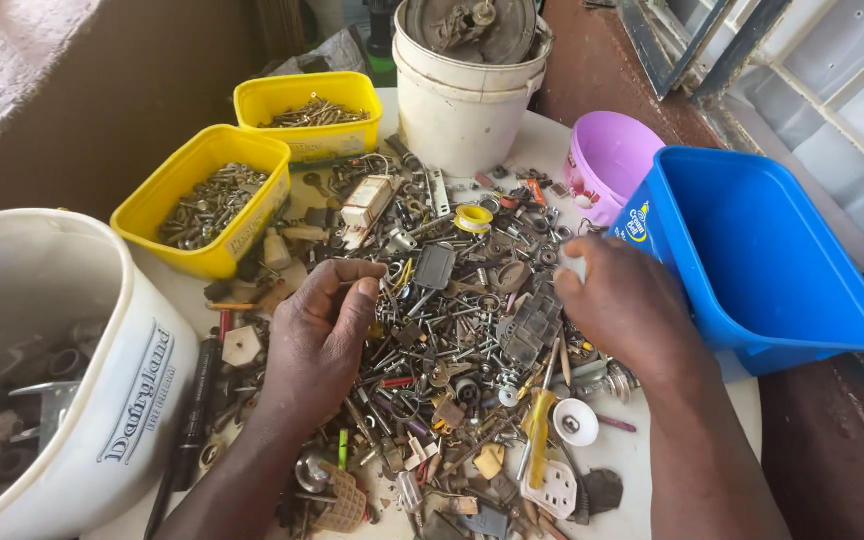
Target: Sorting through a pile of miscellaneous metal and electronic components on a table
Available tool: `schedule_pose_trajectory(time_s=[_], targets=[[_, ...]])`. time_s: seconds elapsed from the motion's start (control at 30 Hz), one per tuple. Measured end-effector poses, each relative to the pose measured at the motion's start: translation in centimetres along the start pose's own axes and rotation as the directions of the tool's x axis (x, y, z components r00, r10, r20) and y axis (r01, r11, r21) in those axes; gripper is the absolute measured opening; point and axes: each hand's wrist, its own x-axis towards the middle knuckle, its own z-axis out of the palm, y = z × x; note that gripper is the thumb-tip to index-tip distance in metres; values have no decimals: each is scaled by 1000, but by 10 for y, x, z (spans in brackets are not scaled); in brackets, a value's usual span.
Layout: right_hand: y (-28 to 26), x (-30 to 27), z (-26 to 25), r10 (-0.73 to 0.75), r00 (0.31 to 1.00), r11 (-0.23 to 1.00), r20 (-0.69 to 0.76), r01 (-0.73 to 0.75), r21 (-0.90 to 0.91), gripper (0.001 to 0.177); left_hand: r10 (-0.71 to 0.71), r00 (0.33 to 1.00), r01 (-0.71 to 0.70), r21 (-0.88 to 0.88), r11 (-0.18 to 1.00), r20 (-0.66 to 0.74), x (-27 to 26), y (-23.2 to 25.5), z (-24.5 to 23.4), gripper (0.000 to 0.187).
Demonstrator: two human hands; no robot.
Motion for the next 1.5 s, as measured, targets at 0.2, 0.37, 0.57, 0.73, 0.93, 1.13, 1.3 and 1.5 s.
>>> schedule_pose_trajectory(time_s=[0.2,0.37,0.57,0.73,0.93,1.13,1.3,1.5], targets=[[-16,-1,-8,139,981,988,131,-129,-84,28,21,1000,-22,18,1000,17,-1,6,-3,22],[-4,-3,1,154,970,975,190,-118,-187,43,6,1000,-7,20,1000,28,-2,2,-4,22],[0,14,17,208,978,977,16,-207,-53,35,16,1000,-16,20,1000,11,-7,-3,-8,23],[-27,-6,-2,92,979,896,-180,-3,444,18,52,999,-52,29,998,-6,-4,-6,-9,24],[-35,-2,27,-65,989,441,136,-94,893,29,19,999,-18,-24,1000,34,-9,-13,-2,22],[-50,0,43,-213,933,319,291,-215,923,31,6,1000,-6,-2,1000,13,-10,-15,-2,21],[-48,2,33,-211,944,50,253,-248,967,21,-31,998,32,11,999,-46,-5,-17,-8,22],[-45,5,39,-128,951,-97,281,-294,951,14,-84,994,85,11,996,-73,-4,-19,-7,23]])
